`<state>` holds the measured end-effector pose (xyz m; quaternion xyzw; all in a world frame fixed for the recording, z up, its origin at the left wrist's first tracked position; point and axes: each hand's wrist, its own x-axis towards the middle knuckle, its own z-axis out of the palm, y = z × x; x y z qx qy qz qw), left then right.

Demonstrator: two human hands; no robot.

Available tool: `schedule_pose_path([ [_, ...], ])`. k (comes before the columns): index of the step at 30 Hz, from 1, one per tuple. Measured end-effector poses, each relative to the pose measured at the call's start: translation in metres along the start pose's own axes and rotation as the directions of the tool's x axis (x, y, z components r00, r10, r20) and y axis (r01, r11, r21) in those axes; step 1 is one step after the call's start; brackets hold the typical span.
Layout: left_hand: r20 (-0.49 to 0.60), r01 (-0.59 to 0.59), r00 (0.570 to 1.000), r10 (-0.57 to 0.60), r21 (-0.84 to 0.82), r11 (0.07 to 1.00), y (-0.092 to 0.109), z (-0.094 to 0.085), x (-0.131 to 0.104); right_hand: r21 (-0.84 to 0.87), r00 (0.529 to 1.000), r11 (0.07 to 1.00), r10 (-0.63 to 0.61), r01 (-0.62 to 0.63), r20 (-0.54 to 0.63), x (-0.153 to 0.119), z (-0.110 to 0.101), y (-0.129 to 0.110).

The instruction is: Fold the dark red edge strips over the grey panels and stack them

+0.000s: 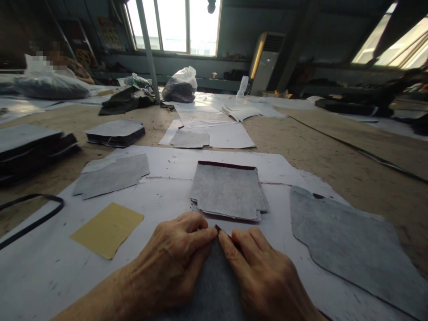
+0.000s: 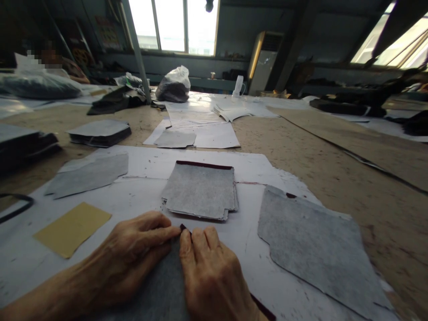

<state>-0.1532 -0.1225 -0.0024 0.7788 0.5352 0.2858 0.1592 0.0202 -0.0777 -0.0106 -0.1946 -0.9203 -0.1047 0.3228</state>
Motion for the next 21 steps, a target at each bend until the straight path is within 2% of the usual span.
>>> schedule_pose_path([
  [4,0.0,0.014,1.0,-0.014,-0.019,1.0,0.0024,-0.0016,-0.0003,-0.083,0.998,0.995,-0.049,0.052,0.039,0.0022,-0.0007,-0.0015],
  [8,0.011,-0.025,1.0,0.025,0.013,1.0,0.0038,-0.0027,-0.0008,-0.144,0.996,0.987,-0.065,0.073,0.061,0.0043,0.0001,-0.0027],
  [15,0.069,-0.027,0.997,0.025,0.031,0.999,0.0042,-0.0044,-0.0027,-0.157,0.997,0.987,-0.018,0.03,0.077,0.0067,0.0013,-0.0063],
  [21,0.063,-0.032,0.998,0.028,0.051,0.998,0.0049,-0.0025,-0.0025,-0.132,0.999,0.991,-0.021,0.027,0.044,0.0067,-0.0006,-0.005],
])
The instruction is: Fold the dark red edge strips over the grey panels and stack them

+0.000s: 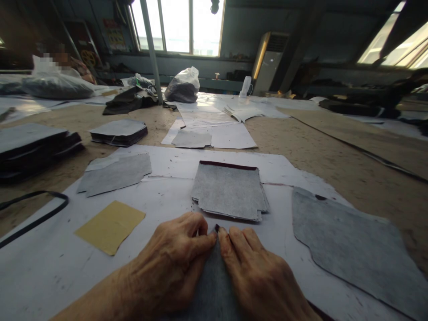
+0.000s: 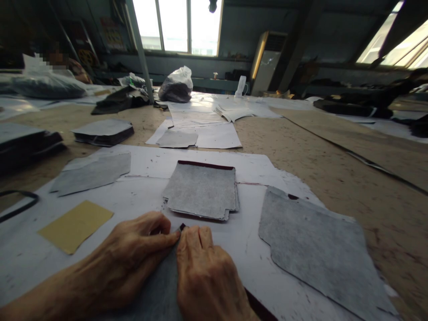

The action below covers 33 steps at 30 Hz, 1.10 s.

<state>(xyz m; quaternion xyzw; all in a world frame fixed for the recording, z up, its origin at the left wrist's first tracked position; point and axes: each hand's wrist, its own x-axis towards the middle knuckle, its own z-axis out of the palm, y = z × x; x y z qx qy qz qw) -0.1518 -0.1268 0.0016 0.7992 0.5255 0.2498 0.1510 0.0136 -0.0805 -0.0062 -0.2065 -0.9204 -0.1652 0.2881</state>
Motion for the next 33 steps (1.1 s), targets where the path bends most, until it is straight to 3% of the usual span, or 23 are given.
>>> schedule_pose_path([
  [5,0.01,0.01,1.0,-0.01,-0.015,1.0,0.0,0.0,0.0,0.04,1.0,0.999,-0.019,0.019,-0.024,-0.002,0.0,0.004],
  [15,-0.022,-0.084,0.996,0.084,-0.035,0.996,-0.007,0.0,-0.003,0.021,0.985,0.998,-0.063,0.061,0.158,-0.011,0.002,0.003],
  [21,-0.021,-0.106,0.994,0.106,-0.007,0.994,-0.005,-0.002,-0.003,0.033,0.98,0.998,0.053,-0.06,0.193,-0.004,0.002,-0.001],
  [27,-0.02,-0.117,0.993,0.118,0.041,0.992,-0.005,-0.004,-0.002,0.086,0.952,0.993,0.049,-0.078,0.301,0.0,0.001,-0.002],
  [31,-0.004,-0.107,0.994,0.107,0.063,0.992,-0.004,-0.004,-0.002,0.126,0.928,0.98,0.099,-0.153,0.358,0.0,0.004,0.0],
  [33,0.011,-0.091,0.996,0.091,0.073,0.993,-0.002,-0.005,-0.001,0.202,0.931,0.953,0.15,-0.226,0.334,-0.002,0.004,0.003],
])
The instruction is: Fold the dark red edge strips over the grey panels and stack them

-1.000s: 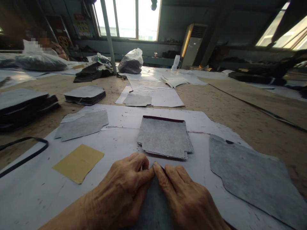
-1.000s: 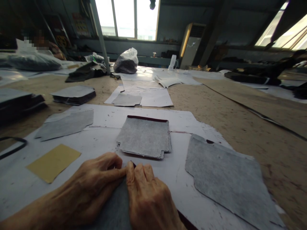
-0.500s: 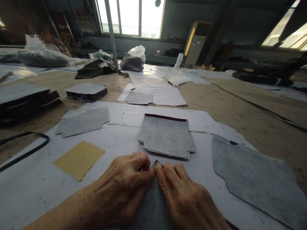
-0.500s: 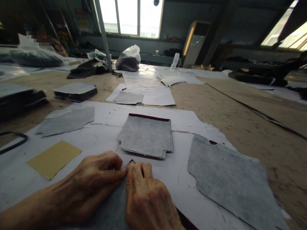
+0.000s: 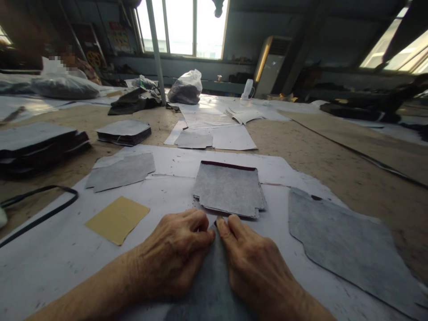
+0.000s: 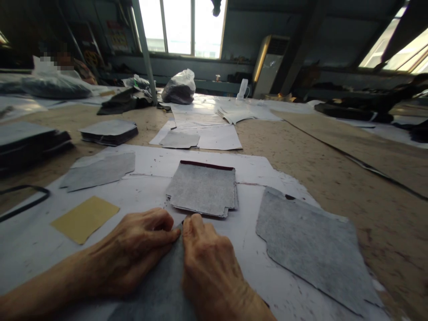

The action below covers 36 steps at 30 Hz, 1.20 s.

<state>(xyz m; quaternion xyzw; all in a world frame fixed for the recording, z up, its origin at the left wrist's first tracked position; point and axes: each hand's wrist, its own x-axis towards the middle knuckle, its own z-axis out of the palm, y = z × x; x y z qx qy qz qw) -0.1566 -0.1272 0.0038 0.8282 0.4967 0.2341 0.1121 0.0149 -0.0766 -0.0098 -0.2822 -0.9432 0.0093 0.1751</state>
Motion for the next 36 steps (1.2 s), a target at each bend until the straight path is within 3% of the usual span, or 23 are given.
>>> schedule_pose_path([
  [4,0.026,0.046,0.999,-0.046,0.019,0.999,0.001,-0.003,0.001,0.245,0.979,0.964,0.146,-0.108,-0.141,-0.005,-0.008,0.006],
  [6,0.026,0.062,0.998,-0.062,0.01,0.998,0.0,-0.003,0.001,0.25,0.965,0.954,0.21,-0.167,-0.158,-0.006,-0.012,0.006],
  [10,-0.059,0.061,0.996,-0.066,-0.087,0.994,-0.004,-0.001,0.001,0.171,0.948,0.942,0.306,-0.289,-0.087,-0.004,-0.016,0.004],
  [14,-0.196,0.136,0.966,-0.167,-0.16,0.978,-0.008,0.004,0.003,0.233,0.93,0.902,0.368,-0.362,0.021,-0.002,-0.016,0.002],
  [22,-0.158,0.13,0.967,-0.199,-0.365,0.922,-0.001,0.007,0.011,0.457,0.963,0.86,0.268,-0.226,-0.027,-0.002,-0.019,0.0],
  [28,-0.231,0.168,0.94,-0.252,-0.328,0.93,0.008,0.003,0.01,0.452,0.984,0.874,0.163,-0.178,0.072,0.0,-0.017,-0.001],
  [30,-0.198,0.28,0.907,-0.372,-0.376,0.883,0.006,-0.002,0.01,0.459,0.973,0.859,0.186,-0.228,0.136,0.002,-0.021,0.002],
  [33,-0.104,0.449,0.82,-0.563,-0.493,0.745,-0.004,-0.012,0.009,0.517,0.933,0.785,0.213,-0.341,0.292,0.004,-0.031,0.012],
  [36,-0.056,0.497,0.773,-0.632,-0.565,0.658,-0.017,-0.02,0.007,0.57,0.879,0.684,0.247,-0.456,0.407,0.005,-0.04,0.025],
])
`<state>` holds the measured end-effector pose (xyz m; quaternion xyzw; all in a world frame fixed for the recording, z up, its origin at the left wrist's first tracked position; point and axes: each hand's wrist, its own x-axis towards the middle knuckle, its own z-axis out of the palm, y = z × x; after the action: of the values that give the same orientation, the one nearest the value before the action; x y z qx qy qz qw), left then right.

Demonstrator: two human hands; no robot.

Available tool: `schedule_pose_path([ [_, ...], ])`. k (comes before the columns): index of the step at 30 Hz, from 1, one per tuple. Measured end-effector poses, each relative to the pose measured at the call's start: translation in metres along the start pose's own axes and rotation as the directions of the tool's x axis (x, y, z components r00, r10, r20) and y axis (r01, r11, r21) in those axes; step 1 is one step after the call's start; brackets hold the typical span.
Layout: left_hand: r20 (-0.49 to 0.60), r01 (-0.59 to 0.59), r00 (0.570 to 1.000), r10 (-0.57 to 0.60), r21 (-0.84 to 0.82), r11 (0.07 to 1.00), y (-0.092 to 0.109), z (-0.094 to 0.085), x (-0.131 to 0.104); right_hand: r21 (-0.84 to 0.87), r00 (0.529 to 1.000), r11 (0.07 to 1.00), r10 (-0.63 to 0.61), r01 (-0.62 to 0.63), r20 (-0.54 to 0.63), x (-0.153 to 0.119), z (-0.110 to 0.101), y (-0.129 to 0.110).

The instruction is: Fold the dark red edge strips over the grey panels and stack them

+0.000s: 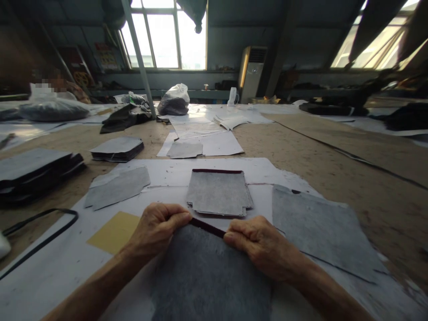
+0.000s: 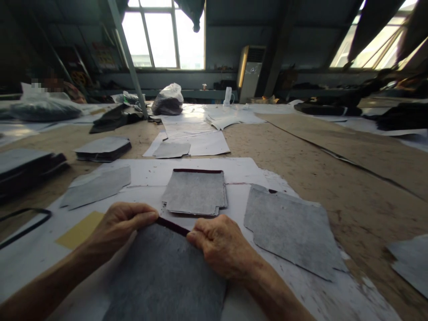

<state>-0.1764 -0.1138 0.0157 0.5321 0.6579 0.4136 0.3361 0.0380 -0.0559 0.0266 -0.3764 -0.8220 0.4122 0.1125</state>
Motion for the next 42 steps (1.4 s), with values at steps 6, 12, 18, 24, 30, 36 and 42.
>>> schedule_pose_path([
  [6,-0.021,0.111,0.993,-0.116,-0.16,0.981,-0.005,-0.01,0.005,0.185,0.99,0.973,0.142,-0.137,-0.014,0.0,-0.016,0.014],
  [12,-0.016,0.184,0.981,-0.194,-0.246,0.952,-0.005,-0.012,0.007,0.349,0.961,0.906,0.273,-0.239,-0.052,0.002,-0.018,0.016],
  [18,-0.018,0.23,0.97,-0.244,-0.272,0.935,-0.011,-0.015,0.01,0.475,0.962,0.851,0.27,-0.224,-0.031,0.0,-0.023,0.013],
  [24,-0.025,0.264,0.96,-0.28,-0.269,0.927,-0.014,-0.015,0.011,0.516,0.958,0.828,0.284,-0.221,-0.046,0.001,-0.023,0.017],
  [30,-0.037,0.297,0.948,-0.317,-0.257,0.92,-0.01,-0.015,0.009,0.434,0.96,0.872,0.275,-0.228,-0.047,0.001,-0.021,0.014],
  [36,-0.105,0.217,0.966,-0.236,-0.168,0.962,-0.02,-0.014,0.011,0.146,0.96,0.987,0.103,-0.066,-0.262,-0.003,-0.008,0.008],
  [42,-0.163,0.116,0.977,-0.137,-0.132,0.984,-0.017,-0.013,0.01,-0.07,0.937,0.998,-0.017,-0.007,-0.349,-0.001,-0.002,0.009],
])
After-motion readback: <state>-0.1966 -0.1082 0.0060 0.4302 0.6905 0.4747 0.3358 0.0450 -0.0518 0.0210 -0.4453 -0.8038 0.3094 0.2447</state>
